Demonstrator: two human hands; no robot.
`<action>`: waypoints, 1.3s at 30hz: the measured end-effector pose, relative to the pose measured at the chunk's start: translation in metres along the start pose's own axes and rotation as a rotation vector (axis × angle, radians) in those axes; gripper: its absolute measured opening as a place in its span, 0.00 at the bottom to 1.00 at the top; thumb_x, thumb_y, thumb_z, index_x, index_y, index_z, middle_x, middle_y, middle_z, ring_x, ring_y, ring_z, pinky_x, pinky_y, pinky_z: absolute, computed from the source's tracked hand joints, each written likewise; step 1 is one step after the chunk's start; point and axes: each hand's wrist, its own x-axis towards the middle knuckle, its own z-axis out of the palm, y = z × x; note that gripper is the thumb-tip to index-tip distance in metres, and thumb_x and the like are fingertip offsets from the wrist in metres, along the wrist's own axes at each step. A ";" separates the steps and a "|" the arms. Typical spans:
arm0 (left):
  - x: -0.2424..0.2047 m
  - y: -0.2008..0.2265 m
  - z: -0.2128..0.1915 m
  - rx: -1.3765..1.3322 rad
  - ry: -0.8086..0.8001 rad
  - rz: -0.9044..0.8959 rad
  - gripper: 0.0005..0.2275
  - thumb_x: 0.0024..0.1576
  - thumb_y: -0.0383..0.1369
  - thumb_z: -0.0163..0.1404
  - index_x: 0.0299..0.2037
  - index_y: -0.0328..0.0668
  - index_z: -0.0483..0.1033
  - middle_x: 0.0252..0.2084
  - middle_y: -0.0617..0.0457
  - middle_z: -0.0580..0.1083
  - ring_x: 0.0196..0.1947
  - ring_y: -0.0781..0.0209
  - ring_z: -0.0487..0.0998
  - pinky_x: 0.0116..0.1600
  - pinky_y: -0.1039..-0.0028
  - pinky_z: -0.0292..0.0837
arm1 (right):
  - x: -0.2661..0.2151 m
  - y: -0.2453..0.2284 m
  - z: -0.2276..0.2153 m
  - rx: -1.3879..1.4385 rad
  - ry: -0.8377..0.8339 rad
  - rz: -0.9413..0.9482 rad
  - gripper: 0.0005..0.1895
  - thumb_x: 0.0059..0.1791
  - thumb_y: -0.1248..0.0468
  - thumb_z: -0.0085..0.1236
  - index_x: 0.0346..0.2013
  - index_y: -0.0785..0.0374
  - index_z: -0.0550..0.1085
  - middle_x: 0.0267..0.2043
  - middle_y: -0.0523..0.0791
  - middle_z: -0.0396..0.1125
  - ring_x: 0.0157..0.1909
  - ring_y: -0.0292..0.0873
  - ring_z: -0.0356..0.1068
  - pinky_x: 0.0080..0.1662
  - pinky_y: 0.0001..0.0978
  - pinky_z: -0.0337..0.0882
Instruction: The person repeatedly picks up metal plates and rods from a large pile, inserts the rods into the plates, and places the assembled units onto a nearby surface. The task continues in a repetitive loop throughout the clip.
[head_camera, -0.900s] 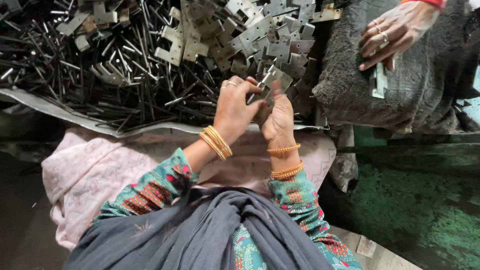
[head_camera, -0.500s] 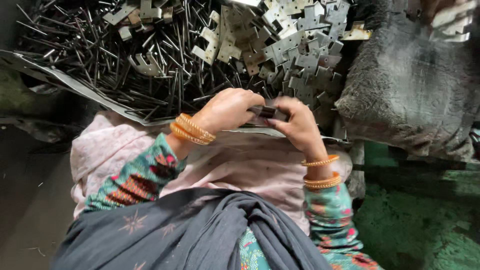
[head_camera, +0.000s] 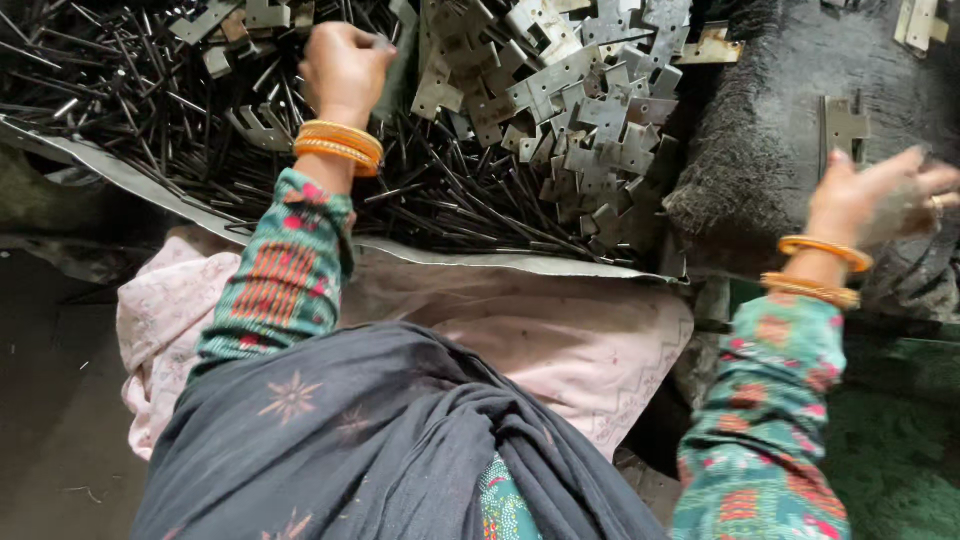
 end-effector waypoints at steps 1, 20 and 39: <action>0.000 -0.001 -0.011 -0.004 0.033 0.083 0.08 0.51 0.39 0.63 0.31 0.45 0.87 0.32 0.49 0.82 0.31 0.51 0.82 0.40 0.62 0.75 | -0.022 -0.021 -0.014 0.035 0.185 -0.146 0.42 0.43 0.52 0.80 0.61 0.63 0.63 0.61 0.50 0.60 0.61 0.52 0.58 0.56 0.54 0.63; -0.070 -0.053 -0.054 -0.558 -0.424 -0.026 0.11 0.65 0.37 0.49 0.42 0.41 0.83 0.31 0.58 0.78 0.28 0.71 0.75 0.35 0.78 0.70 | -0.178 -0.277 -0.108 0.273 -0.217 -1.278 0.03 0.46 0.66 0.56 0.30 0.61 0.76 0.39 0.49 0.67 0.45 0.52 0.71 0.39 0.40 0.73; -0.015 0.069 0.044 0.420 -0.158 0.872 0.13 0.42 0.38 0.66 0.35 0.43 0.82 0.36 0.48 0.79 0.44 0.47 0.77 0.53 0.54 0.59 | -0.180 -0.236 -0.075 2.270 -0.975 1.155 0.14 0.56 0.62 0.46 0.45 0.74 0.68 0.40 0.59 0.72 0.43 0.59 0.75 0.48 0.50 0.81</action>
